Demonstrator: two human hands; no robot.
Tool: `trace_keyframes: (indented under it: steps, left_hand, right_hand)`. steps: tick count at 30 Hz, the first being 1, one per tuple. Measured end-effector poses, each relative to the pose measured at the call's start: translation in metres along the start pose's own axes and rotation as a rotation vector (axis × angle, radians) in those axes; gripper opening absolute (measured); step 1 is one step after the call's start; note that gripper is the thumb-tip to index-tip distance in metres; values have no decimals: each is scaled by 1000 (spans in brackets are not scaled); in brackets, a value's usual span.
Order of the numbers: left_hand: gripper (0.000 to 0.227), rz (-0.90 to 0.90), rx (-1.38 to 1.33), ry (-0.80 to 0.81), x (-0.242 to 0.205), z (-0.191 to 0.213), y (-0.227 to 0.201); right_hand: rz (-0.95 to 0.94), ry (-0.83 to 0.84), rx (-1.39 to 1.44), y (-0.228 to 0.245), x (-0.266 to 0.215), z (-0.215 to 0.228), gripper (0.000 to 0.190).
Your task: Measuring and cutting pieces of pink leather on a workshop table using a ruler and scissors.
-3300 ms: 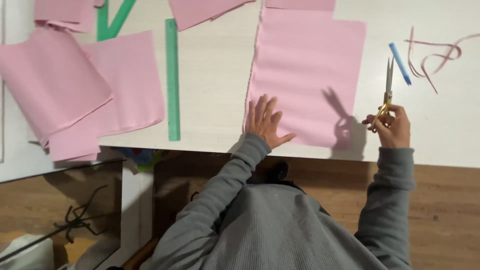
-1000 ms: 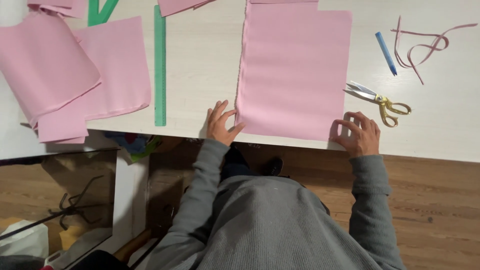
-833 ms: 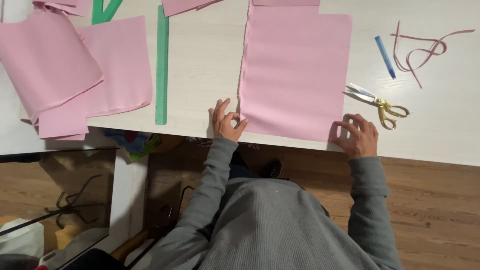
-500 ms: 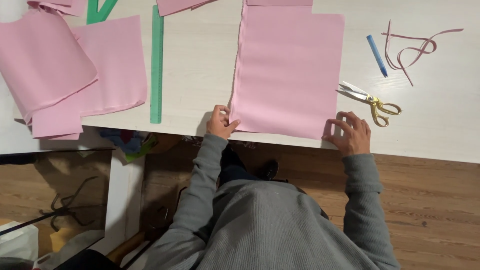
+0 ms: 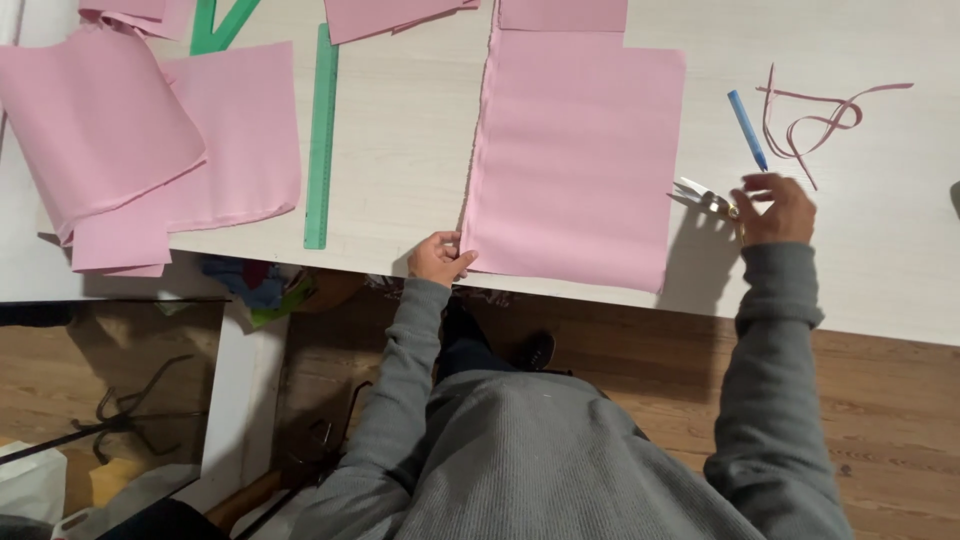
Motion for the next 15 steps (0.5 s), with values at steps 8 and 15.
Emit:
trace_keyframes:
  steps: [8, 15]
  left_hand:
    - [37, -28, 79, 51, 3, -3, 16]
    - [31, -119, -30, 31, 3, 7, 17]
  right_hand:
    - [-44, -55, -131, 3, 34, 7, 17]
    - [-50, -223, -346, -64, -7, 8, 16]
Point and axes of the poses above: each hand's wrist, its own x-axis towards the middle knuckle, its own z-axis out of the back of the hand, y = z × x, the point moved 7 cm from there along x, towards the middle knuckle, and after that the axes turned 12 degrees about -z, right-handed, at the moved point
